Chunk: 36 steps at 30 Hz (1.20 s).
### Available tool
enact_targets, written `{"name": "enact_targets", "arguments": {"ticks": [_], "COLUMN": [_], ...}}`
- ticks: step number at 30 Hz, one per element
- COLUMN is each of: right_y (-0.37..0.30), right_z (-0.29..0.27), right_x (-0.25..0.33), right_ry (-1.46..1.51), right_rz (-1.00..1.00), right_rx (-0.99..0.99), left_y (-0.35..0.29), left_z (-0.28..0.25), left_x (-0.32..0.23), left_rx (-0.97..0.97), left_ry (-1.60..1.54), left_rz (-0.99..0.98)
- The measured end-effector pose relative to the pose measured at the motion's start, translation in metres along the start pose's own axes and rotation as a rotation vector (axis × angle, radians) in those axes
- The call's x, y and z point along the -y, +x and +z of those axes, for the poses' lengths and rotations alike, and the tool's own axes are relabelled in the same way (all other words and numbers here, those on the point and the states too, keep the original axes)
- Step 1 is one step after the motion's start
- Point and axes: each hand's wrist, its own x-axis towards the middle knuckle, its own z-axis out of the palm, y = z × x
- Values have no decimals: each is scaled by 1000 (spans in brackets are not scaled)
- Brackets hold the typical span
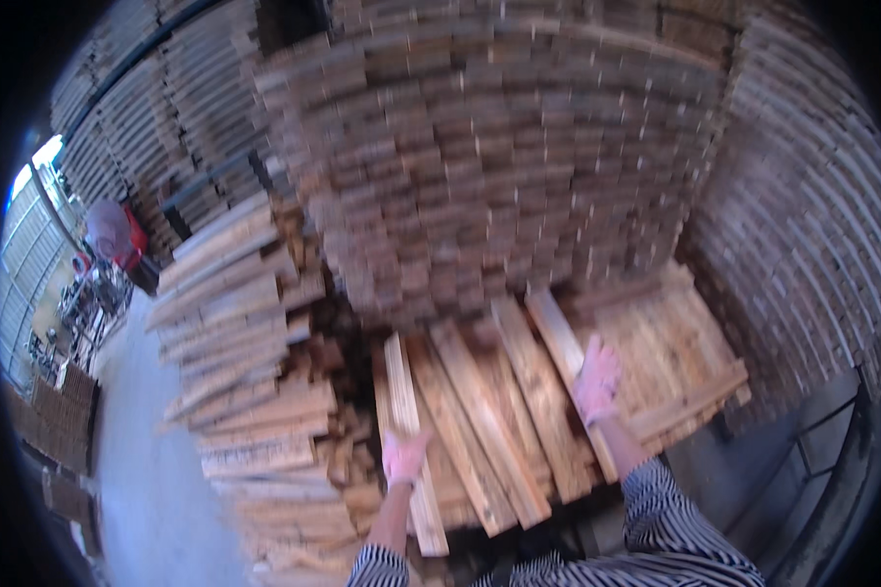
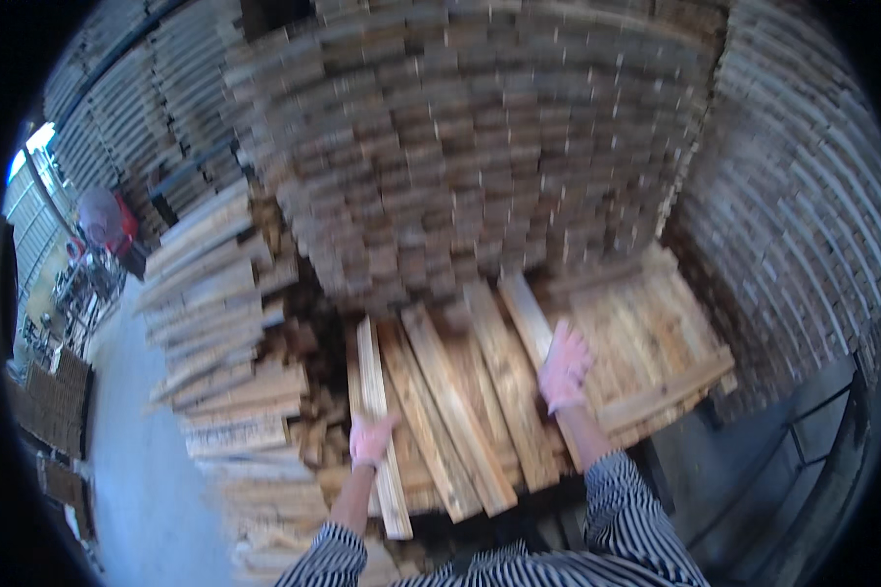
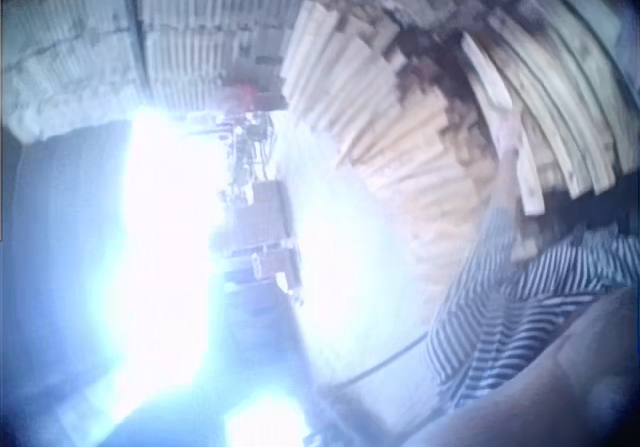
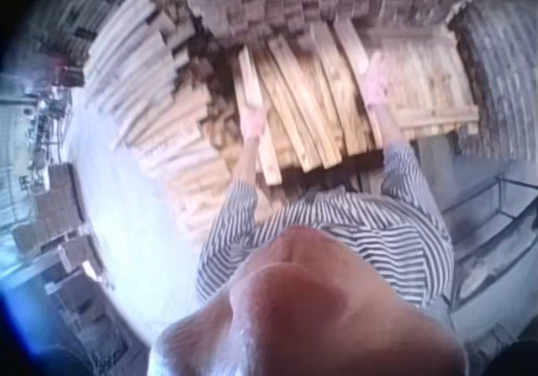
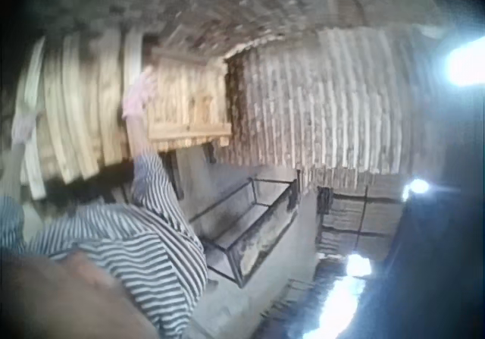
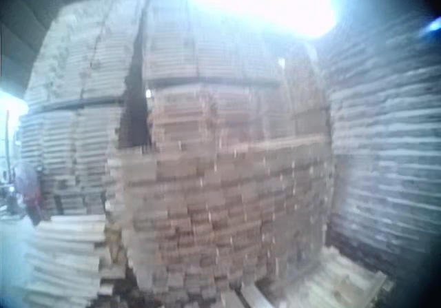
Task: The person repeatedly picks up wooden planks from a large pile and places them onto a stack on a pallet. The task involves lifting, turning, and aligning the planks by hand in a warehouse setting.
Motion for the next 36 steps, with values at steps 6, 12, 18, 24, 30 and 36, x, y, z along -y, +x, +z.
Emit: {"name": "enact_targets", "arguments": {"ticks": [6, 12, 18, 24, 30, 36], "right_y": [-90, -125, -150, -167, -160, -130], "right_z": [0, 57, 35, 43, 50, 53], "right_x": [106, 125, 171, 185, 193, 202], "right_ry": [446, 467, 565, 694, 720, 791], "right_rz": [-438, -228, -136, -101, -83, -45], "right_rx": [366, 443, 610, 553, 570, 621], "left_y": [0, 3, 8, 28, 39, 97], "left_z": [13, 7, 2, -1, -5, -13], "left_x": [2, 29, 27, 29, 26, 10], "left_rx": [-143, -224, -178, -140, -108, -4], "left_ry": [-124, -39, -124, -196, -304, -389], "left_rz": [-33, 46, 55, 132, 66, 163]}}
